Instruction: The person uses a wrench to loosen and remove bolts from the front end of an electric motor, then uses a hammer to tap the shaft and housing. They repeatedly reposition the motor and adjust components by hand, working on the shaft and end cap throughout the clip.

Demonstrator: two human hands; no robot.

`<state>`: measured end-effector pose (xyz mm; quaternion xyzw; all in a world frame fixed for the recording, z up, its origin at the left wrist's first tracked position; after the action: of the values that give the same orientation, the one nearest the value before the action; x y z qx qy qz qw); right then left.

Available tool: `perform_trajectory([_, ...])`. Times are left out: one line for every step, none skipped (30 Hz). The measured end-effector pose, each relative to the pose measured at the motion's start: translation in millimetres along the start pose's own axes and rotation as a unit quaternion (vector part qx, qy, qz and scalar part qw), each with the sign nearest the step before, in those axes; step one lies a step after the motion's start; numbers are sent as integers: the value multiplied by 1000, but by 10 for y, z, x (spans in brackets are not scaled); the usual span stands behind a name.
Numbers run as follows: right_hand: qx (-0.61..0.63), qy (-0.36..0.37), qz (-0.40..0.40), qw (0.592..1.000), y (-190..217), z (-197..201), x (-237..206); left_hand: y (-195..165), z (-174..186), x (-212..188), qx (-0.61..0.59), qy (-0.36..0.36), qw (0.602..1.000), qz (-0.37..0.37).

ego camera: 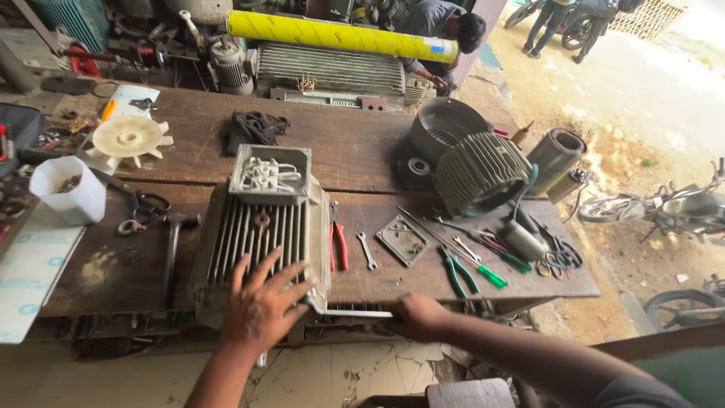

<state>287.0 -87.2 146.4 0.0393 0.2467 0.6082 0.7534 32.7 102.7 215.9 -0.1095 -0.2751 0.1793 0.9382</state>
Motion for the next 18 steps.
perform_trajectory([11,-34,37,999,26,40,-8,-59,41,-9,10,-11,1000,4])
perform_trajectory([21,-68,73,995,42,82,-31,-114,70,-6,21,-22,1000,7])
perform_trajectory([17,-92,88,992,32,124,-62,-186,78,4,32,-40,999,-11])
perform_trajectory([15,-111,108,988,34,154,-88,-247,88,-26,47,-56,997,-21])
perform_trajectory([17,-120,135,983,69,159,-112,-298,112,-114,65,-66,995,-21])
perform_trajectory([-2,-95,105,990,51,161,-154,-345,110,-199,56,-74,995,-29])
perform_trajectory([-22,-68,77,994,66,152,-188,-377,106,-299,47,-80,995,-34])
perform_trajectory([-18,-63,46,997,94,143,-262,-401,89,-402,39,-76,996,-28])
perform_trajectory([-58,-35,43,997,143,145,-341,-426,90,-532,32,-77,996,-25])
perform_trajectory([-102,-12,36,994,201,157,-427,-442,91,-701,-3,-51,998,23])
perform_trajectory([-83,-30,65,994,310,167,-524,-452,80,-826,-43,-29,997,64])
perform_trajectory([-66,-52,91,992,432,175,-614,-425,90,-926,-83,-11,991,100])
perform_trajectory([-41,-35,91,994,557,144,-677,-406,142,-1046,-125,-29,985,118])
perform_trajectory([-16,-19,88,996,689,97,-740,-411,205,-1199,-169,-45,976,131])
perform_trajectory([11,-4,81,997,814,39,-795,-385,268,-1333,-214,-59,964,143])
perform_trajectory([26,-25,106,994,968,-17,-816,-316,334,-1438,-231,-73,959,145])
perform_trajectory([39,-45,131,990,1134,-99,-816,-226,399,-1546,-249,-88,953,148])
perform_trajectory([52,-66,152,985,1285,-171,-814,-110,449,-1632,-270,-102,946,150])
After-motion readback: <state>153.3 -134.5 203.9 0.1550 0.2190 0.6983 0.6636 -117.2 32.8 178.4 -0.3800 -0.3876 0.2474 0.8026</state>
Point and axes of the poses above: each hand's wrist, its own x-axis towards the middle knuckle, its own z-axis out of the back of the hand, y = z × x, the point moved 3 cm from there along x, towards the middle knuckle, and after that the axes turned 3 degrees about -y, right-handed, at the moved point
